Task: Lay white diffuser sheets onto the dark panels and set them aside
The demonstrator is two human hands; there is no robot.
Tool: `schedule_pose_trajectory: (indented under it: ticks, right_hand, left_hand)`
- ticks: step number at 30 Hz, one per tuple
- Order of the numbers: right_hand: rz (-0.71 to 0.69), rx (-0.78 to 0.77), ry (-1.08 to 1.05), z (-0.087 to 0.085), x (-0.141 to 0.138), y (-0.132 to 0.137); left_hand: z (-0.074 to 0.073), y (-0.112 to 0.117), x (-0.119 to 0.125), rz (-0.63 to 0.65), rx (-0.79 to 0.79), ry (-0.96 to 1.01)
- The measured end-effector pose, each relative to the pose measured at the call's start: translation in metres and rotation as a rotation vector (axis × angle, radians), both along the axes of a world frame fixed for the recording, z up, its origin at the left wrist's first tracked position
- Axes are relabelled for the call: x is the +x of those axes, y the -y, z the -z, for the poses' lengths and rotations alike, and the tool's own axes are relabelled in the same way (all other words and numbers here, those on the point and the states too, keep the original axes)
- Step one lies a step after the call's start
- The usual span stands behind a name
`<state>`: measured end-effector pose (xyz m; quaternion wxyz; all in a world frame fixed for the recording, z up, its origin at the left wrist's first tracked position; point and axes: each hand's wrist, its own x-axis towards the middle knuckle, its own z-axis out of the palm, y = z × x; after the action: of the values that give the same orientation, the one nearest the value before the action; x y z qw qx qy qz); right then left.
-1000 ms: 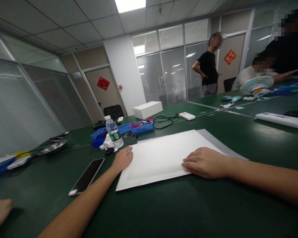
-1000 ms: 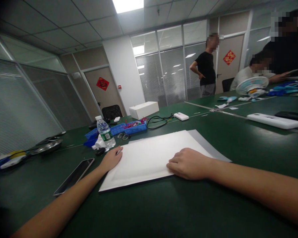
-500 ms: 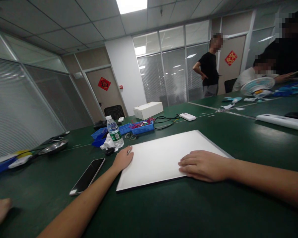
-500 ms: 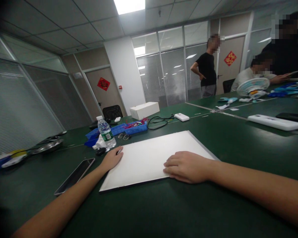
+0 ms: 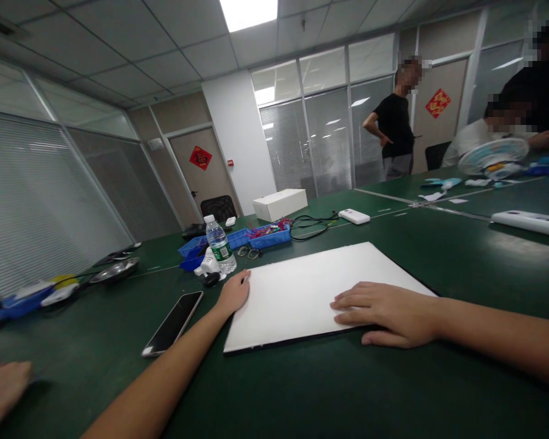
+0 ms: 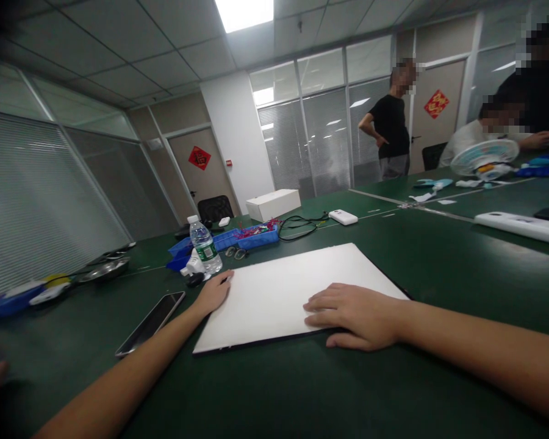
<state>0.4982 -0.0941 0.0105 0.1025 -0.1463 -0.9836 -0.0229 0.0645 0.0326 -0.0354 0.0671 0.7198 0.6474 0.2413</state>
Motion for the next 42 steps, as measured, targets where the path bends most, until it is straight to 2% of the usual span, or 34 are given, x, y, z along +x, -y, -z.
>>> schedule_pose_trajectory:
  ticks: [8,15,22,27,30,32,38,42]
  right_hand:
    - [0.025,-0.041,-0.012,0.0,0.0,0.001]
    - [0.074,-0.155,-0.06,-0.003,0.001,0.0]
    - [0.127,-0.196,-0.054,0.0,0.0,-0.002]
    - [0.204,-0.152,-0.062,0.006,0.002,-0.008]
    - [0.249,-0.05,-0.067,0.009,0.005,-0.012]
    - [0.223,0.071,-0.096,0.01,0.006,-0.014]
    - [-0.076,0.571,-0.198,0.006,0.006,-0.012]
    - [-0.193,0.735,-0.222,-0.002,0.013,-0.013]
  left_hand:
    - [-0.002,-0.002,0.001,-0.011,-0.004,0.024]
    - [-0.009,-0.01,-0.003,0.063,0.012,-0.005]
    - [0.002,-0.025,-0.013,0.185,0.023,-0.165]
    - [0.005,-0.025,-0.013,0.18,0.051,-0.186]
    - [0.003,-0.023,-0.013,0.158,0.034,-0.16]
    - [0.003,-0.023,-0.013,0.149,0.02,-0.144]
    - [0.004,-0.023,-0.01,0.147,0.015,-0.105]
    - [0.001,-0.021,-0.01,0.136,-0.014,-0.002]
